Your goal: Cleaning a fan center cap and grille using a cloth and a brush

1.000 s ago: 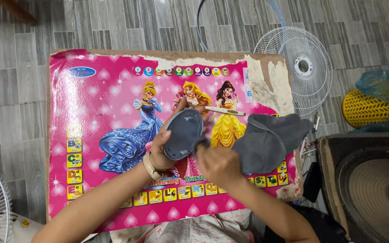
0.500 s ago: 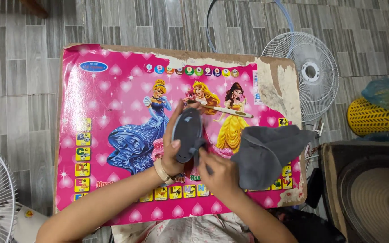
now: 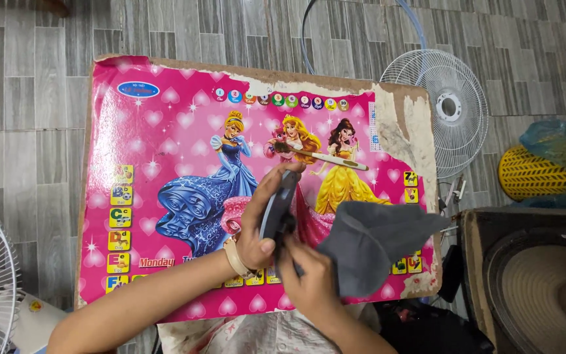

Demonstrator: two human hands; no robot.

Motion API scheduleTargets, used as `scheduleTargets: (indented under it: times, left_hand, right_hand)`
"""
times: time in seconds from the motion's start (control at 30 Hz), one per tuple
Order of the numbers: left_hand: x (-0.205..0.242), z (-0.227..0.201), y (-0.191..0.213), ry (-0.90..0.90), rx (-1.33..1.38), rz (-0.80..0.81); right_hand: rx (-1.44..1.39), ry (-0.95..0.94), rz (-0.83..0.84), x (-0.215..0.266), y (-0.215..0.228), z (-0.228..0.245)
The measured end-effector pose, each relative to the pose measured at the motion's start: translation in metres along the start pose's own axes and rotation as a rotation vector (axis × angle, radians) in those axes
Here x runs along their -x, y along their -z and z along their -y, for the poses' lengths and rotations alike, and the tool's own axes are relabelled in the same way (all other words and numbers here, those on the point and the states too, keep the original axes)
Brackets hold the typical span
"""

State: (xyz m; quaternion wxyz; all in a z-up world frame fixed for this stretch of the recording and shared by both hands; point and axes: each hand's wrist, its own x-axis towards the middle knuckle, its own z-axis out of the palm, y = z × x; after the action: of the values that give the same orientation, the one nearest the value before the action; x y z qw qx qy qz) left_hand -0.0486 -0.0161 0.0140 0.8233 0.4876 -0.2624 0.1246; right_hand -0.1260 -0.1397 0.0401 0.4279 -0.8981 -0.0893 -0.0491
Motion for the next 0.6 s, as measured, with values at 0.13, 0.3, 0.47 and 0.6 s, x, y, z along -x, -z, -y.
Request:
scheduleTargets:
  times: [0.13,0.3,0.47,0.6]
  left_hand:
    - [-0.001,0.000,0.004,-0.050,-0.163,0.028]
    - [0.005,-0.008,-0.007,-0.067,-0.268,0.037]
    - [0.002,-0.010,-0.003,-0.082,-0.173,0.072]
    - [0.004,-0.001,-0.007,-0.067,-0.146,0.008]
  right_hand:
    - [-0.104,-0.050,0.074,0.005,-0.001,0.002]
    - [-0.002,-0.006,-0.030,-0.003,-0.009,-0.019]
    - [-0.165,-0.022,0.058,0.013,0.008,0.022]
    - [-0.189,-0.048,0.030,0.017,-0.006,0.002]
